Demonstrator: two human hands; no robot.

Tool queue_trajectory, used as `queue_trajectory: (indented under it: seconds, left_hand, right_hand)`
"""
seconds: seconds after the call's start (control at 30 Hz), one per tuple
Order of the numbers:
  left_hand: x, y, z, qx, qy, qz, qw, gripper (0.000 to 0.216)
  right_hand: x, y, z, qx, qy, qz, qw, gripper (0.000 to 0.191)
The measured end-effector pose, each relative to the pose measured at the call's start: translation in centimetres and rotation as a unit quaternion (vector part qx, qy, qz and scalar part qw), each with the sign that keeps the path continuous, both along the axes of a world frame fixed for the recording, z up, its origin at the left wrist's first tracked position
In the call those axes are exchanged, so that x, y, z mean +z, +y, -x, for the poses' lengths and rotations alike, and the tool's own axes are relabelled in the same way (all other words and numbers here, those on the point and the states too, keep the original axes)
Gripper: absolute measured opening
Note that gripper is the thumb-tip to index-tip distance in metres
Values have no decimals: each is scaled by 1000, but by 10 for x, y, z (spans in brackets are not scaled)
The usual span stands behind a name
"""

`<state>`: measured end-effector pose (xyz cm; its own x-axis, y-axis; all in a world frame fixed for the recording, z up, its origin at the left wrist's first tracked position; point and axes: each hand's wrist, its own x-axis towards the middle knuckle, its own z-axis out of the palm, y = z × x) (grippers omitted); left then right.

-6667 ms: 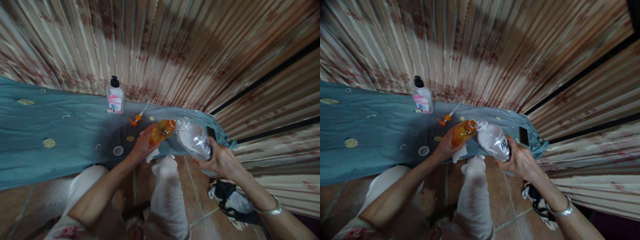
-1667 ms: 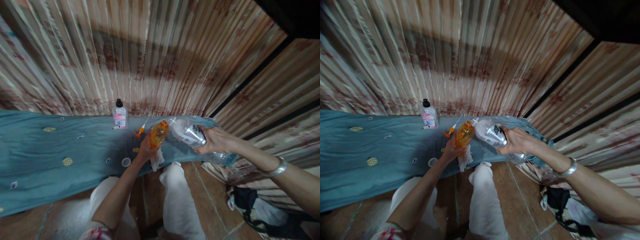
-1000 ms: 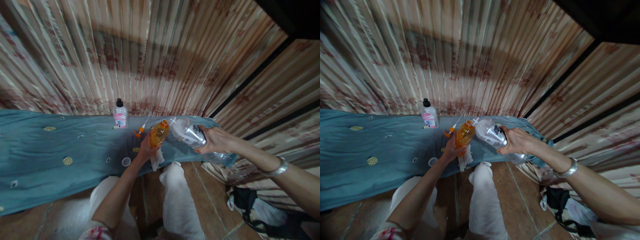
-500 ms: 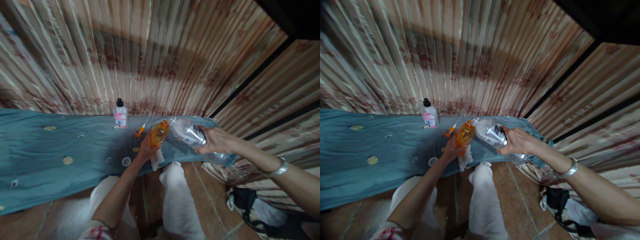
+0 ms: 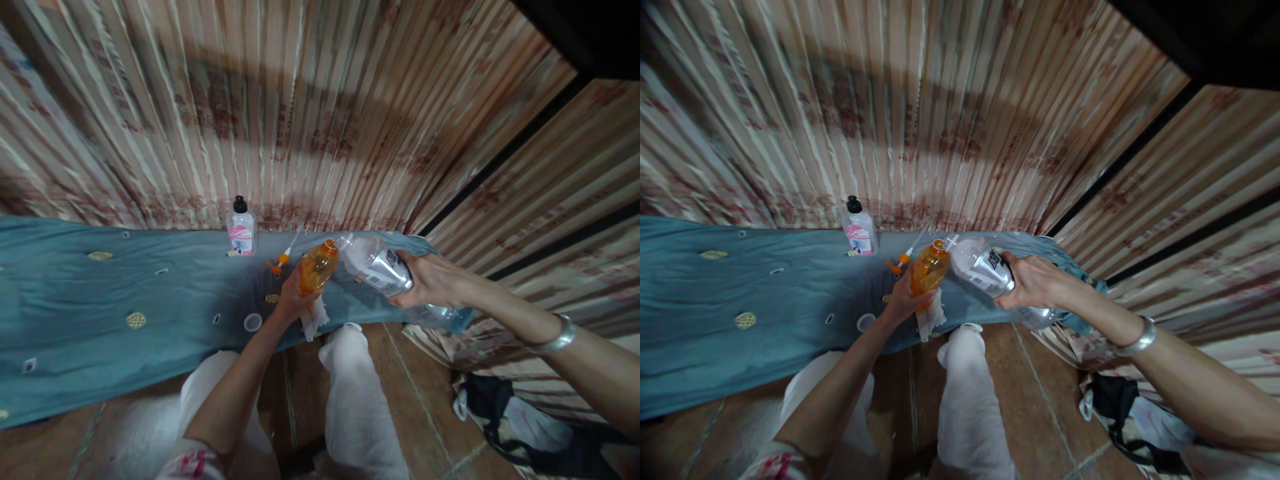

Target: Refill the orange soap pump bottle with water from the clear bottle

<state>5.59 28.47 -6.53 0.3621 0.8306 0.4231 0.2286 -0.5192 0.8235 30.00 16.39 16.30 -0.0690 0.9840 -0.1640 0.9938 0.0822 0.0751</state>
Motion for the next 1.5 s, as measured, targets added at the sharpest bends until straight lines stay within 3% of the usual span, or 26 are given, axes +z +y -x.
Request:
queue_trajectory:
  seconds: [0.3,0.6,1.5]
  left_hand:
    - [-1,-1,-1,11,12,2,1000,82]
    - [-2,0,0,-10,-6,9,1000,81]
    - [-8,3,0,-12,-22,3,1000,81]
  right_hand:
    - [5,0,8,-40,-12,23,999,70]
    - [4,-1,5,-2,-10,2,1000,62]
    - [10,-2,15,-42,-35,30,998,71]
